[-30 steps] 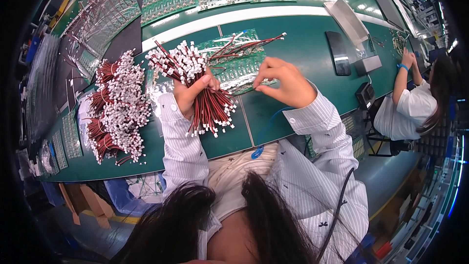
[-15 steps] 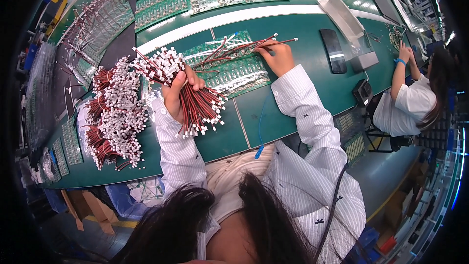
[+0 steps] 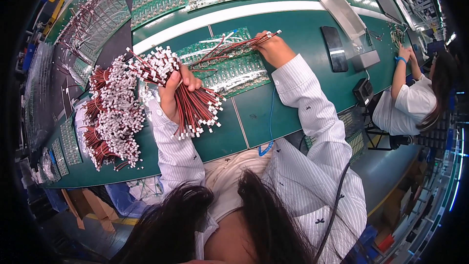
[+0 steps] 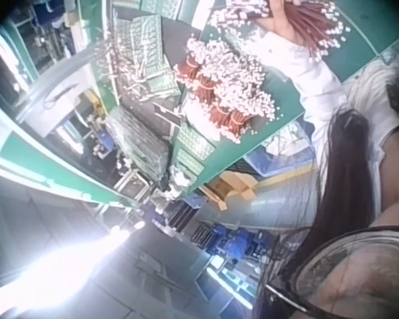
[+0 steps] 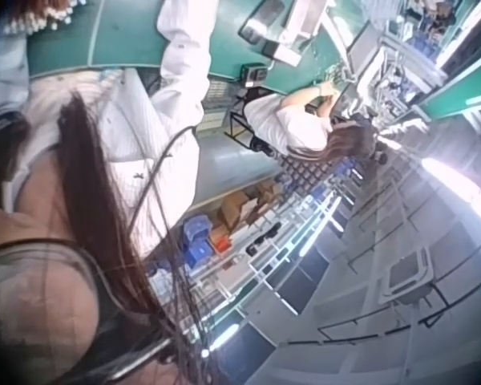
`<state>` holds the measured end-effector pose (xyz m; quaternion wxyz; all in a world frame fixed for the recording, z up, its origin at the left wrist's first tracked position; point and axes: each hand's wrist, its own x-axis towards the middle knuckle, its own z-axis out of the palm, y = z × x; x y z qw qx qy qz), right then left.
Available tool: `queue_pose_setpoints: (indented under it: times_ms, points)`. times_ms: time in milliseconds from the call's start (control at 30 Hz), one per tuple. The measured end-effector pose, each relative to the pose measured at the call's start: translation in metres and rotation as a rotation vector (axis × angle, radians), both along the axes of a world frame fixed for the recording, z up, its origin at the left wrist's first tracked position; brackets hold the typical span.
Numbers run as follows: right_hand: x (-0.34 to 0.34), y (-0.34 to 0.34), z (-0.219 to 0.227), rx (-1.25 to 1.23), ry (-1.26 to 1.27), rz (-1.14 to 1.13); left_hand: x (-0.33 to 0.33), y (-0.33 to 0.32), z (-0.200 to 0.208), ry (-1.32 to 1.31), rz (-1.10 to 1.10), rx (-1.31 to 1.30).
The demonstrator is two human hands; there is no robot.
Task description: The person organizes and bundles electrical wires with connectors by hand.
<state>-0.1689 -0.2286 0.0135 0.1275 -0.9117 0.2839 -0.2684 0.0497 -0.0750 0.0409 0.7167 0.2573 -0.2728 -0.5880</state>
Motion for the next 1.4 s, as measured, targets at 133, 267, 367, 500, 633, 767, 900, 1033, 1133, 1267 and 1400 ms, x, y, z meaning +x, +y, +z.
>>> queue_pose_setpoints:
  times_ms: [133, 267, 367, 500, 633, 767, 900, 1033, 1133, 1267, 1400]
  points:
    - [-0.004, -0.009, 0.000, 0.064, 0.017, 0.090, -0.001, 0.000, 0.001, -0.012, -0.010, -0.009]
    - [-0.002, -0.005, 0.000, 0.069, 0.029, 0.017, -0.002, -0.001, 0.001, -0.020, 0.003, 0.004]
    - [-0.003, -0.001, -0.003, 0.053, 0.034, 0.023, -0.001, 0.000, 0.000, -0.018, -0.005, -0.004]
    - [0.001, 0.004, -0.002, -0.020, 0.038, 0.060, 0.001, 0.000, -0.002, 0.021, -0.037, -0.003]
    - [0.002, 0.007, -0.012, -0.087, -0.039, 0.057, 0.001, 0.003, 0.003, 0.094, -0.064, -0.013]
    - [0.001, 0.011, -0.016, -0.163, -0.029, 0.000, 0.007, 0.003, 0.005, 0.074, -0.077, -0.029]
    - [-0.002, 0.004, -0.023, -0.139, 0.041, -0.085, 0.014, 0.005, 0.001, 0.168, -0.043, -0.085]
    - [-0.022, -0.014, -0.029, -0.167, 0.054, -0.303, 0.022, 0.003, -0.004, 0.182, -0.062, -0.158]
    - [-0.033, -0.024, -0.031, -0.248, 0.010, -0.393, 0.022, 0.000, -0.005, 0.214, -0.082, -0.172]
    - [-0.038, -0.026, -0.022, -0.123, -0.082, -0.320, 0.018, -0.001, -0.009, 0.276, -0.120, -0.108]
    - [-0.048, 0.016, 0.032, 0.048, 0.210, -0.428, 0.007, -0.001, -0.017, 0.165, -0.194, -0.137]
